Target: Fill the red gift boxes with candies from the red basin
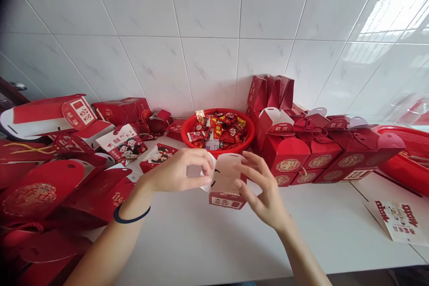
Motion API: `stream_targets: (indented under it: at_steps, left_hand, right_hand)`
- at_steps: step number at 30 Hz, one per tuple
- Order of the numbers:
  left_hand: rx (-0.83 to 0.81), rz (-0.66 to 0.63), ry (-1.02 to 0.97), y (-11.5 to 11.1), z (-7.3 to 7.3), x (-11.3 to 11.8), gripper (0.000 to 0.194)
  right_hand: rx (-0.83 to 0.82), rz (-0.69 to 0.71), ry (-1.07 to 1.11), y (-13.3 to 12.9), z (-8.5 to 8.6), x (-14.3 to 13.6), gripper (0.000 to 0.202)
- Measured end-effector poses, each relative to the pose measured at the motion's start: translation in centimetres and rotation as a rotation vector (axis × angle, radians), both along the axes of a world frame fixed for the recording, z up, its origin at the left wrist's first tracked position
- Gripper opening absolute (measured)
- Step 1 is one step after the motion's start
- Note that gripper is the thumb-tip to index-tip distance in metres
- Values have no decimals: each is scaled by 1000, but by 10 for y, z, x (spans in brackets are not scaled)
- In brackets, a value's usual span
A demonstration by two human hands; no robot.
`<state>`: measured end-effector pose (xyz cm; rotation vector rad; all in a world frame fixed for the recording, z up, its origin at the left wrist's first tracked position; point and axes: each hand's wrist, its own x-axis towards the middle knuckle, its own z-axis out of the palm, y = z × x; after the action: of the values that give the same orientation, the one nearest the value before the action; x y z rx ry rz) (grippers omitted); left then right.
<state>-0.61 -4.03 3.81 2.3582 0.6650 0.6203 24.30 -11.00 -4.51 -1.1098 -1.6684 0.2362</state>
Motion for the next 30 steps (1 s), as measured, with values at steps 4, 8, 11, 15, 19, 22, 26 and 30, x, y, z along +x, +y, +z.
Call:
stream_targets:
  at_steps: [4, 8, 11, 15, 19, 22, 26, 30]
  left_hand:
    - [-45, 70, 256, 10, -22, 0, 12]
    - [-74, 127, 371, 12, -26, -3, 18]
    - [-85, 179, 407, 7, -25, -1, 30]
    - [-98, 240, 496, -2, -29, 6, 49]
    - [-46, 298, 608, -11, -32, 13, 72]
    - [-53, 337, 646, -18, -28, 14, 95]
    - [-106, 342, 721, -23, -19, 7, 114]
    - [-139, 333, 730, -20, -13, -6, 105]
  right_hand:
    - [-45, 47, -260, 2, -1, -11, 28]
    - [-120, 33, -338, -1, -14, -5, 33]
    - [-113, -60, -349, -5, -19, 5, 40]
    - [-113, -179, -437, -8, -29, 15, 60]
    - [-150, -129, -527, -9, -42, 15, 74]
    - [-212, -70, -530, -10, -45, 10, 75]
    - [-309, 14, -497, -8, -43, 5, 73]
    - [-428, 72, -488, -2, -38, 3, 78]
